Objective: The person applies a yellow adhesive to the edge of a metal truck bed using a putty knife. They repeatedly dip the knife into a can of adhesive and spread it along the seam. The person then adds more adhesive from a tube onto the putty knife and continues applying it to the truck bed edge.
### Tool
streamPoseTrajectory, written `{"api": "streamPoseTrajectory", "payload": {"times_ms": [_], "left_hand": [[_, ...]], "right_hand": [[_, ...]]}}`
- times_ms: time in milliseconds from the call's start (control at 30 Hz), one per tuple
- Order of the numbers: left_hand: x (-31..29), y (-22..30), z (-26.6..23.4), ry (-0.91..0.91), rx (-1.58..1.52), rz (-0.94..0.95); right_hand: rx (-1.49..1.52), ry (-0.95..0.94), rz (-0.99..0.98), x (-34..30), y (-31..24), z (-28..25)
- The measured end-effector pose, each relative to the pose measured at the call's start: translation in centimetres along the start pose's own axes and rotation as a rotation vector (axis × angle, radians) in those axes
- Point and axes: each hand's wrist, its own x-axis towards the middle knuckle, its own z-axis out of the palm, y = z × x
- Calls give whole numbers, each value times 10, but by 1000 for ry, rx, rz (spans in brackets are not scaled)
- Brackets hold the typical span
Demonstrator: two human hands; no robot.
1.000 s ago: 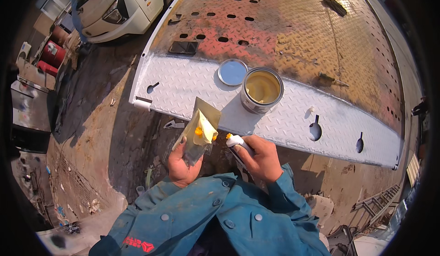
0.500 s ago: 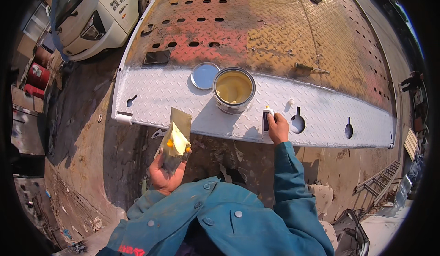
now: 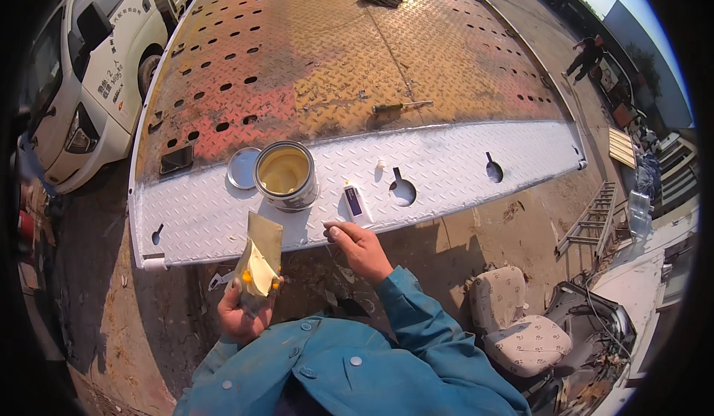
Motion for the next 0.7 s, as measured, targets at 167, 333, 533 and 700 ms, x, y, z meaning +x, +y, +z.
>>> {"api": "streamPoseTrajectory", "payload": {"times_ms": [167, 333, 533, 700], "left_hand": [[-6, -3, 10, -132, 53, -231], [-37, -9, 5, -303, 70, -385], [-72, -12, -19, -326, 13, -585], [-99, -17, -14, -312, 110, -552]], "right_hand": [[317, -107, -40, -71, -25, 49], [542, -6, -25, -131, 1, 73], [742, 87, 28, -186, 6, 95], [661, 249, 103, -211, 0, 100]]}}
